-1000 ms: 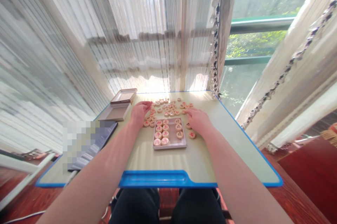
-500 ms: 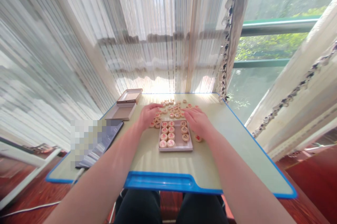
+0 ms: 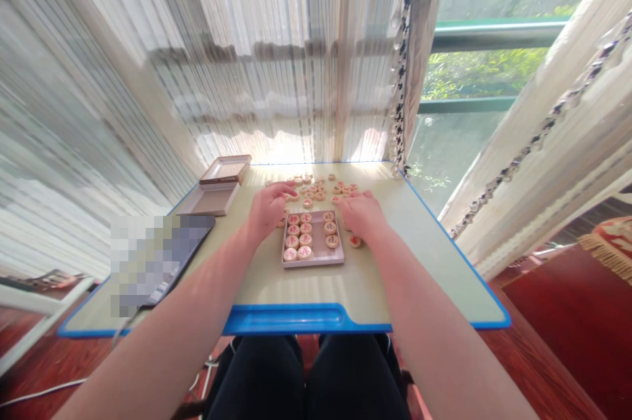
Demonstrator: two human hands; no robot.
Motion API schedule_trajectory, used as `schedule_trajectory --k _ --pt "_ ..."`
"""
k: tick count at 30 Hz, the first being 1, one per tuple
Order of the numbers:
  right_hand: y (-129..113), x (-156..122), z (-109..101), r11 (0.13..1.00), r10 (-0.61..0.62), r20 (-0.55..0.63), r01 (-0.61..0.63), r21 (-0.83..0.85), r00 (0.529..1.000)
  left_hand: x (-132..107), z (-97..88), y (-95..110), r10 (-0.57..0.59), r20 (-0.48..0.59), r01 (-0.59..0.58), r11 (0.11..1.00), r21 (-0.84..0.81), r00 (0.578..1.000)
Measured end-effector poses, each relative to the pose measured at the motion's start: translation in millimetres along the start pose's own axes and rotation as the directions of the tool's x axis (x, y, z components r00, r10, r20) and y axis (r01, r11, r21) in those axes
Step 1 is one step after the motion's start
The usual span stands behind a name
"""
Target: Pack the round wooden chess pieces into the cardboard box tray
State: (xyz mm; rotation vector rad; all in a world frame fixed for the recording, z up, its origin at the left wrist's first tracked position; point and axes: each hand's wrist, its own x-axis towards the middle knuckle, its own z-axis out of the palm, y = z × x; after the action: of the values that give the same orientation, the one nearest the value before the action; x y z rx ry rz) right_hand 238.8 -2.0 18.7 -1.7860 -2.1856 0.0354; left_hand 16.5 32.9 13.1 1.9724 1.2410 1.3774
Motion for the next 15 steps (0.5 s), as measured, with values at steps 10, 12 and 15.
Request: schedule_trajectory --k 10,12,15 --pt "13.9 1.5 1.3 0.961 0.278 0.018 -0.277 -0.018 0.961 -3.3 -1.3 14.0 -0.009 -0.048 0.006 0.999 -0.053 0.999" --pt "15.5 2.2 2.6 0.960 0.280 0.005 -0.280 0.003 0.960 -4.3 -0.6 18.9 -0.054 -0.040 0.048 0.990 -0.130 0.998" --pt "18.0 2.9 4.6 0.950 0.311 -0.027 -0.311 0.003 0.950 -6.0 -0.3 25.0 -0.125 -0.021 0.116 0.966 -0.229 0.992"
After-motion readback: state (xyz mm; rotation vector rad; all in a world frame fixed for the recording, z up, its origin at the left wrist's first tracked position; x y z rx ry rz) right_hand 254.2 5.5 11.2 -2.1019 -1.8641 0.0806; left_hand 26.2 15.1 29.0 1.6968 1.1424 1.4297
